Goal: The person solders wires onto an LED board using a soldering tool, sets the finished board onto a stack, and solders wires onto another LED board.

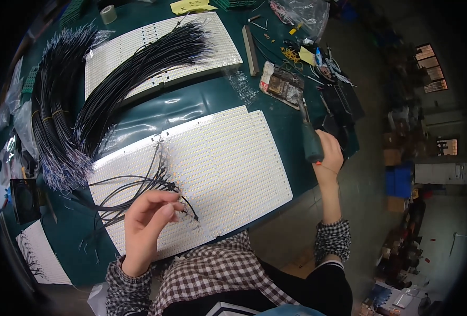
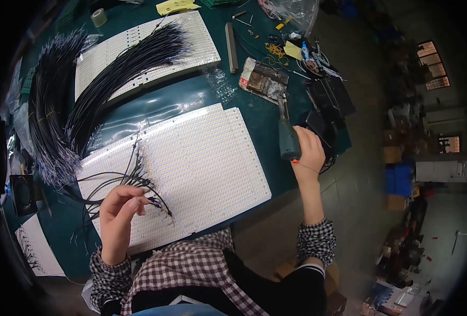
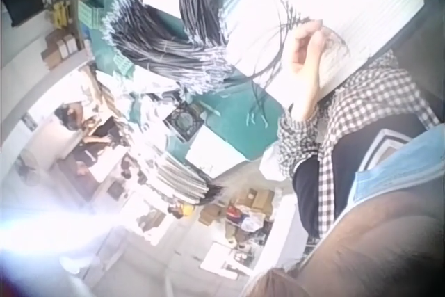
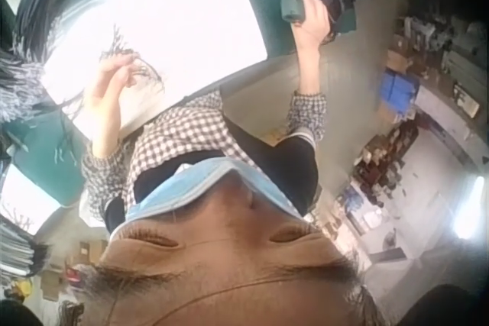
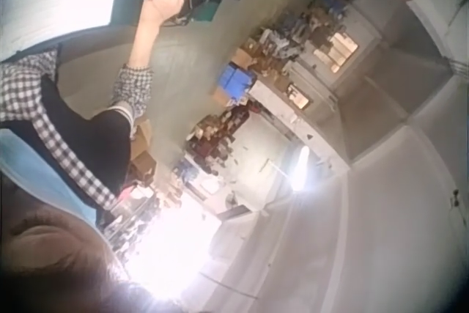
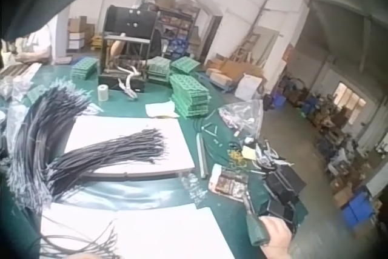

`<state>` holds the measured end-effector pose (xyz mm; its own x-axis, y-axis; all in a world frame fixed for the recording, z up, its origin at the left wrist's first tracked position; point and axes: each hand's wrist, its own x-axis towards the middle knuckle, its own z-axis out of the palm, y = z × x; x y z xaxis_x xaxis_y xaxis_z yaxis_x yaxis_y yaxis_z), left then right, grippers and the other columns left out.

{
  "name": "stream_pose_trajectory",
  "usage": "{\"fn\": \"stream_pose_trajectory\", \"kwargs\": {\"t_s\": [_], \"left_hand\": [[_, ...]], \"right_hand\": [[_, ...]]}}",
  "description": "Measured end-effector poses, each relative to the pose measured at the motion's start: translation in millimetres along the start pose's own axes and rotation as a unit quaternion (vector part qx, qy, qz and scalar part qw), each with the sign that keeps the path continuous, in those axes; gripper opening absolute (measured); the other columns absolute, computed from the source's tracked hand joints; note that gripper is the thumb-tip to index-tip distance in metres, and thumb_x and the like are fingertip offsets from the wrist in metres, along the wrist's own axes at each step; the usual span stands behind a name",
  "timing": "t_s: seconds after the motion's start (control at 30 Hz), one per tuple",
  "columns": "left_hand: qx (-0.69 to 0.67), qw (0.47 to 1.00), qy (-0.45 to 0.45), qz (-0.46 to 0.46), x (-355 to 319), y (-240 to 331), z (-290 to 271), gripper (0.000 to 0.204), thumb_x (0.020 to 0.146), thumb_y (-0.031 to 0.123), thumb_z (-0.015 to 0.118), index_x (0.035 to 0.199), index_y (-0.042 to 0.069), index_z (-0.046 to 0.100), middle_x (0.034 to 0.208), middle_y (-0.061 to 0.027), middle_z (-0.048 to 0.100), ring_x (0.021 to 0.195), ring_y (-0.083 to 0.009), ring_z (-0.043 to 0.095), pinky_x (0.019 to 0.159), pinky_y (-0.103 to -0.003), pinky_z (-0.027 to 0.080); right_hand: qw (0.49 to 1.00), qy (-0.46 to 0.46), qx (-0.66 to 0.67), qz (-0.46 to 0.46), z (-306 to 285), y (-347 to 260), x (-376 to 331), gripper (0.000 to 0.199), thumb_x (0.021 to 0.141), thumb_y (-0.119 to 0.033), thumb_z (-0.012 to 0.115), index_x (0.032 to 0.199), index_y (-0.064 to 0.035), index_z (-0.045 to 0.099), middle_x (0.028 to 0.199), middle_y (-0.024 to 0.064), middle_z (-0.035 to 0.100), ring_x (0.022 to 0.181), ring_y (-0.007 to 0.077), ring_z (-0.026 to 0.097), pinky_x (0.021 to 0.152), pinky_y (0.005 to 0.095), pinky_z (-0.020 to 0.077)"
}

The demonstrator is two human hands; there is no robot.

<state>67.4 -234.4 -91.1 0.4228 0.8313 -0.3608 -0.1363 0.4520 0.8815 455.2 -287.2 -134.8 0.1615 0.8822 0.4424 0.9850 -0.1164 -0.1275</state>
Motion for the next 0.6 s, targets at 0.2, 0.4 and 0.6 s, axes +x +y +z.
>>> {"fn": "stream_pose_trajectory", "kwargs": {"t_s": [0.2,0.4,0.6], "left_hand": [[0.007,1.0,0.008,0.008,2,-3,-3,0.019,0.083,0.005,0.056,0.101,-0.002,0.055,0.09,-0.008,0.06,0.084,-0.0115,0.057,0.071,-0.023,0.044],[0.004,1.0,0.013,0.007,5,-7,-2,0.02,0.082,0.002,0.057,0.101,-0.003,0.055,0.09,-0.007,0.06,0.084,-0.0105,0.056,0.072,-0.022,0.044],[-0.008,1.0,0.016,0.007,5,-10,-5,0.02,0.081,0.001,0.057,0.101,-0.002,0.055,0.091,-0.0063,0.059,0.085,-0.0106,0.057,0.073,-0.021,0.044]], "right_hand": [[0.999,-0.033,-0.03,0.014,10,3,8,0.05,0.058,0.006,0.057,0.106,-0.0084,0.057,0.102,0.0053,0.057,0.093,0.0258,0.054,0.078,0.0328,0.0441],[0.998,-0.058,-0.028,0.008,2,-1,13,0.05,0.057,0.008,0.056,0.105,-0.0085,0.056,0.099,0.0048,0.057,0.091,0.0255,0.054,0.076,0.0327,0.0444],[0.997,-0.067,-0.033,0.008,2,2,18,0.05,0.057,0.008,0.057,0.105,-0.0079,0.057,0.099,0.0058,0.057,0.09,0.0258,0.054,0.075,0.0319,0.0447]]}}
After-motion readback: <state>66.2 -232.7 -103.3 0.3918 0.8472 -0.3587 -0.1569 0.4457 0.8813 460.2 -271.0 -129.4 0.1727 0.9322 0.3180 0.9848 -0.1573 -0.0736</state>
